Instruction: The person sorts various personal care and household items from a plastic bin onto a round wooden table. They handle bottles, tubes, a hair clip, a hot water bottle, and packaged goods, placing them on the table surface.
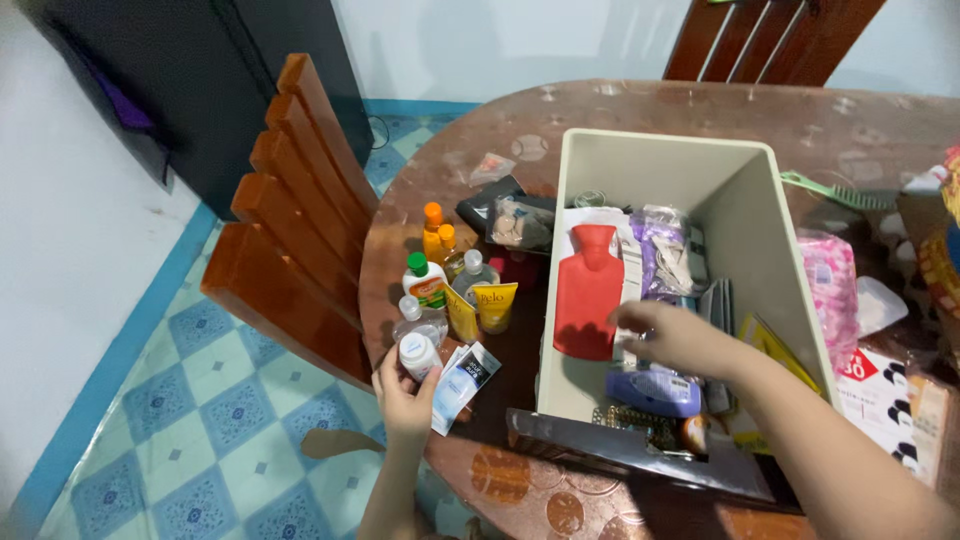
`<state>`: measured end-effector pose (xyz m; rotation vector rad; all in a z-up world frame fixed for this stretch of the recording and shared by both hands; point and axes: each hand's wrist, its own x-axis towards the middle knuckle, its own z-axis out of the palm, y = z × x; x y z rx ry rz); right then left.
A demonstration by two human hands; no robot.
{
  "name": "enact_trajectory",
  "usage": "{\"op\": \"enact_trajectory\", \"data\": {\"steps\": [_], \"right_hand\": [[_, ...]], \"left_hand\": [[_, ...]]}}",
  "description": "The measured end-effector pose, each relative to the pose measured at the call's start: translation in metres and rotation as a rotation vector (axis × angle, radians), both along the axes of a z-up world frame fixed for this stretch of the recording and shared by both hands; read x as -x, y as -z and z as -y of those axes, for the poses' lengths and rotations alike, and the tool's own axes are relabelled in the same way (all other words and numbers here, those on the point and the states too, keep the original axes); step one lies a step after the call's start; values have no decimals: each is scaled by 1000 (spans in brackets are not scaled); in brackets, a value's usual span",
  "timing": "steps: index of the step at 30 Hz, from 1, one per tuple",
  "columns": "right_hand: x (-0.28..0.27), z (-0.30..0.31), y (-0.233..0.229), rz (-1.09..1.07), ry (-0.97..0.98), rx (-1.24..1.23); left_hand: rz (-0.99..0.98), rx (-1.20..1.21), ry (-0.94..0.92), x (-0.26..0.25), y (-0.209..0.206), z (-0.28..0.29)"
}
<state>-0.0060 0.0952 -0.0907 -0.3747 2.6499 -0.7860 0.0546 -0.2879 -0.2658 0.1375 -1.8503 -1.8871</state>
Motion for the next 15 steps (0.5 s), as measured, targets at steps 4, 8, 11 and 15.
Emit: {"op": "enact_trajectory", "data": {"steps": [4,8,11,15], "right_hand": [[0,0,36,311,-193,-377],[-8,5,56,409,-241,-555],[-8,9,57,395,-263,-644],[-8,5,55,396,-231,-798]], "left_hand": [[34,48,-47,-8,-10,-2],[137,311,-312,-40,-46,-19],[-157,566,-362,-52,-89,-37],[-386,502,-5,-66,-166,-72]]}}
